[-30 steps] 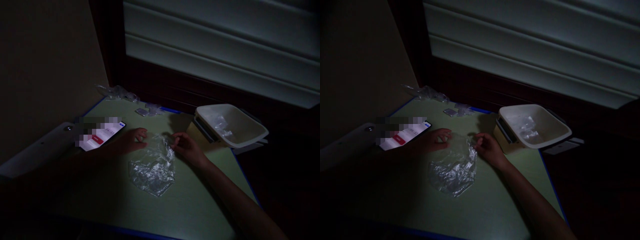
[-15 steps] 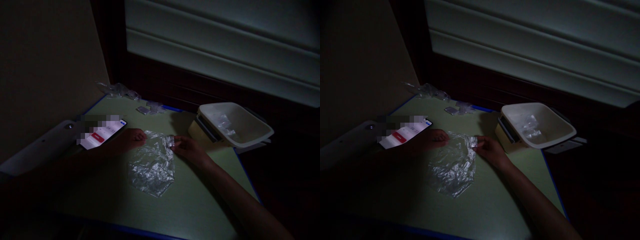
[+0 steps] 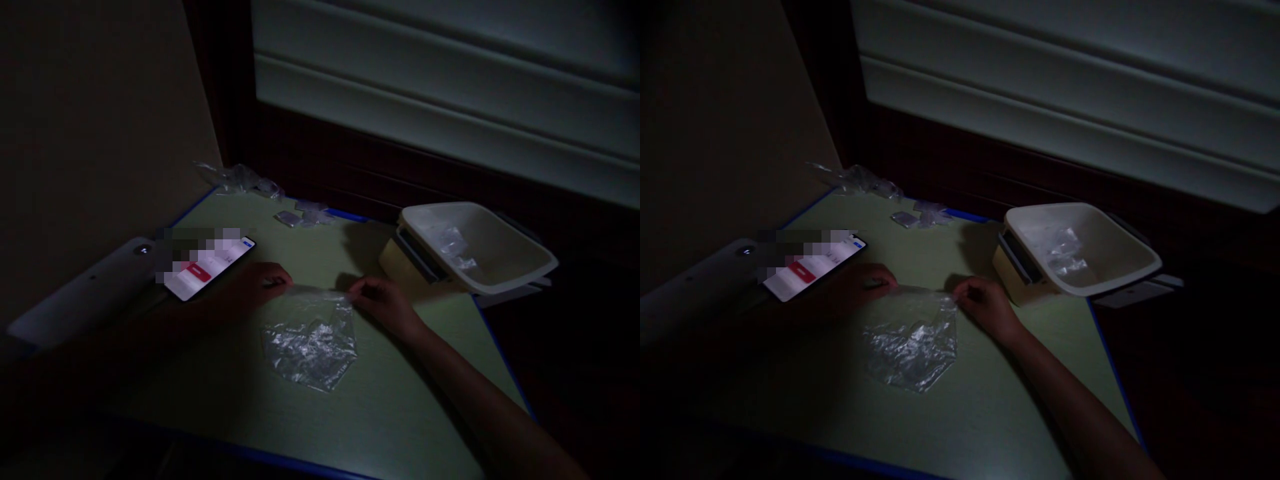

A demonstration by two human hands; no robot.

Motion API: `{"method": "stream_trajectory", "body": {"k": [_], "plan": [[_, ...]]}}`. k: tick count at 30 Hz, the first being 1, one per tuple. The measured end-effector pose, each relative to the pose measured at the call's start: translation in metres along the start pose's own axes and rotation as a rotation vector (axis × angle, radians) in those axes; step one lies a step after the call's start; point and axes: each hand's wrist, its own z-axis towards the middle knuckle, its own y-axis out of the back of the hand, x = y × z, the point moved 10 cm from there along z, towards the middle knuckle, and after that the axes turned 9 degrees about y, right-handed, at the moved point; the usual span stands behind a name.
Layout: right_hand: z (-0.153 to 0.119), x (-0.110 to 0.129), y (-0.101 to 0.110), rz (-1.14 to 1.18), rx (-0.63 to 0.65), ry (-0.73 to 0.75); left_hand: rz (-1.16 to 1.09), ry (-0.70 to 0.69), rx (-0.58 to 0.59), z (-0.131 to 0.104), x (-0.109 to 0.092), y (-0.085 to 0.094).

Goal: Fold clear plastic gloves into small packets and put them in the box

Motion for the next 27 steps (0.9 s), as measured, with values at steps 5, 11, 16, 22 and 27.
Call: {"method": "stream_trajectory", "body": {"k": [5, 11, 16, 22, 27], "plan": [[-0.002, 0.022, -0.002, -0.107, 0.050, 0.132, 0.076, -0.131, -0.048, -0.005, -0.003, -0.002], [-0.009, 0.038, -0.010, -0.274, 0.125, 0.270, 0.355, -0.306, -0.084, -0.018, -0.012, -0.002], [-0.016, 0.048, -0.021, -0.603, 0.247, 0.349, 0.633, -0.469, 0.008, -0.031, -0.024, -0.010], [-0.011, 0.080, -0.039, -0.831, 0.303, 0.473, 0.826, -0.587, 0.143, -0.042, -0.025, -0.028], [-0.002, 0.101, -0.077, -0.790, 0.409, 0.590, 0.872, -0.581, 0.145, -0.043, -0.028, -0.032]]}}
